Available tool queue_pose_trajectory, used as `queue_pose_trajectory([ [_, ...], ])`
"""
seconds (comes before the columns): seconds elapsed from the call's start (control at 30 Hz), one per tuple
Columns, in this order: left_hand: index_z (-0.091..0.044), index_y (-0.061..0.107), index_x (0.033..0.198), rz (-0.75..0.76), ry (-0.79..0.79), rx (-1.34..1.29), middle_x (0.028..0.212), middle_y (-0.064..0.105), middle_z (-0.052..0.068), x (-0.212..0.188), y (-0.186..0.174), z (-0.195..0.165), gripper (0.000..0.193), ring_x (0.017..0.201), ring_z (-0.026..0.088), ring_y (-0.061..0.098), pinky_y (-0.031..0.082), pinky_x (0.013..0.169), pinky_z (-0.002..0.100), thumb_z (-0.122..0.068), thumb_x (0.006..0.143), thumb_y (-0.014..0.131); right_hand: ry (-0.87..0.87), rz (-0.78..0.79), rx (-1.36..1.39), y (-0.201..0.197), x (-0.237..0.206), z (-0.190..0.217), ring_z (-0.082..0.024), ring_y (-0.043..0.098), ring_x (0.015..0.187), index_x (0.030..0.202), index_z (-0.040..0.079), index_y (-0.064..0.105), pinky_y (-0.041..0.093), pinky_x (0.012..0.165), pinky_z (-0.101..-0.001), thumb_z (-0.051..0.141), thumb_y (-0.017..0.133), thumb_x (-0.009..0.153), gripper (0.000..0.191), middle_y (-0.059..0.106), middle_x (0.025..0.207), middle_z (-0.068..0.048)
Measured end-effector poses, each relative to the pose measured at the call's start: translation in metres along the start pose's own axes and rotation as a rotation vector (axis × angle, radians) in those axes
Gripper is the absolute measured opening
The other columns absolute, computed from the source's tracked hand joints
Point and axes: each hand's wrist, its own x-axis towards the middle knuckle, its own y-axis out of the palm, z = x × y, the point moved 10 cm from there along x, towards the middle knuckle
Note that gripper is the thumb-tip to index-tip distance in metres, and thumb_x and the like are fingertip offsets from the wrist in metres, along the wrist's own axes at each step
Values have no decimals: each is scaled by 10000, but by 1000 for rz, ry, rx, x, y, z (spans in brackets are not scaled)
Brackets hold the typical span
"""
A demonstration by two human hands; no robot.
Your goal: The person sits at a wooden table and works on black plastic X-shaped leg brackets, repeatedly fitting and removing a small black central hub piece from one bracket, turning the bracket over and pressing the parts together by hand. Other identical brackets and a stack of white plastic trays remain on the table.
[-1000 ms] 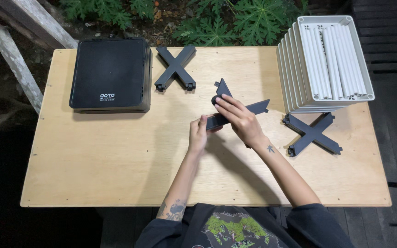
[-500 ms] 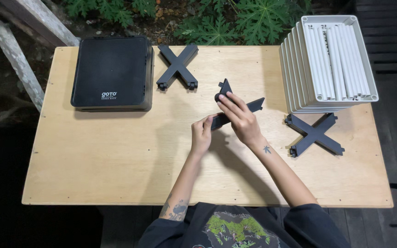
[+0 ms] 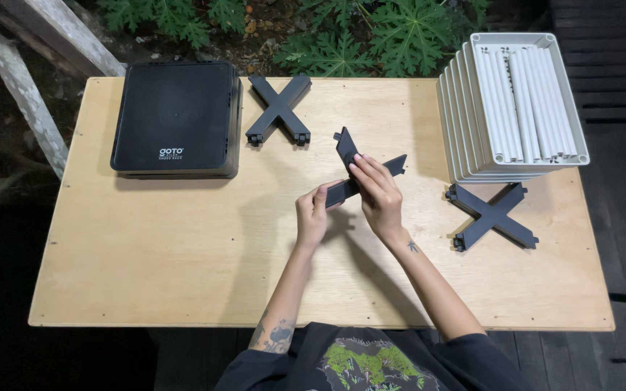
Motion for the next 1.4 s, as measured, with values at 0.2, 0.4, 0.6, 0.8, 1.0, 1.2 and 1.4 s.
queue_pose_trajectory([
  [0.2,66,747,1195,88,-16,105,977,770,139,-14,20,7,638,866,192,745,638,822,329,-477,1110,423,85,-62,0,-4,27,-20,-333,646,1290,1246,19,715,543,1070,-422,-129,683,894,382,695,1327,-139],
  [0.4,78,679,1250,-22,-118,-125,1174,727,174,-7,10,9,676,1011,235,737,632,916,366,-504,1078,381,-7,37,-46,5,16,4,-360,614,1304,1244,3,707,522,1085,-444,-114,680,870,393,672,1348,-158],
  [0.6,172,572,1316,-56,-72,-347,1305,654,248,-2,-1,-2,751,1156,303,698,609,1009,435,-507,1085,350,23,73,-116,-6,-7,-7,-358,603,1328,1269,12,709,510,1116,-448,-119,664,904,390,665,1372,-144],
  [0.8,163,540,1348,-69,-71,-430,1368,609,250,-4,12,2,752,1223,318,655,582,1054,459,-506,1095,309,117,-32,-190,-15,-6,-23,-346,597,1346,1271,22,712,501,1131,-451,-154,620,863,455,667,1378,-136],
  [1.0,66,544,1454,-69,-225,-441,1375,612,187,-5,10,23,732,1170,227,601,503,1003,377,-519,1110,270,-96,172,-17,23,-29,29,-360,587,1340,1259,-16,699,523,1088,-452,-126,625,807,470,653,1377,-166],
  [1.2,81,522,1480,-47,-143,-533,1423,579,196,-7,12,23,804,1300,236,569,446,1132,380,-576,1121,230,-186,234,18,31,-36,39,-347,591,1352,1273,4,705,531,1093,-442,-141,628,805,496,656,1385,-152],
  [1.4,29,446,1492,-26,-162,-585,1496,522,166,-6,23,25,733,1382,252,531,419,1204,411,-539,1082,231,-23,89,-57,15,-17,12,-349,603,1334,1269,13,701,530,1087,-437,-136,668,817,477,665,1376,-147],
])
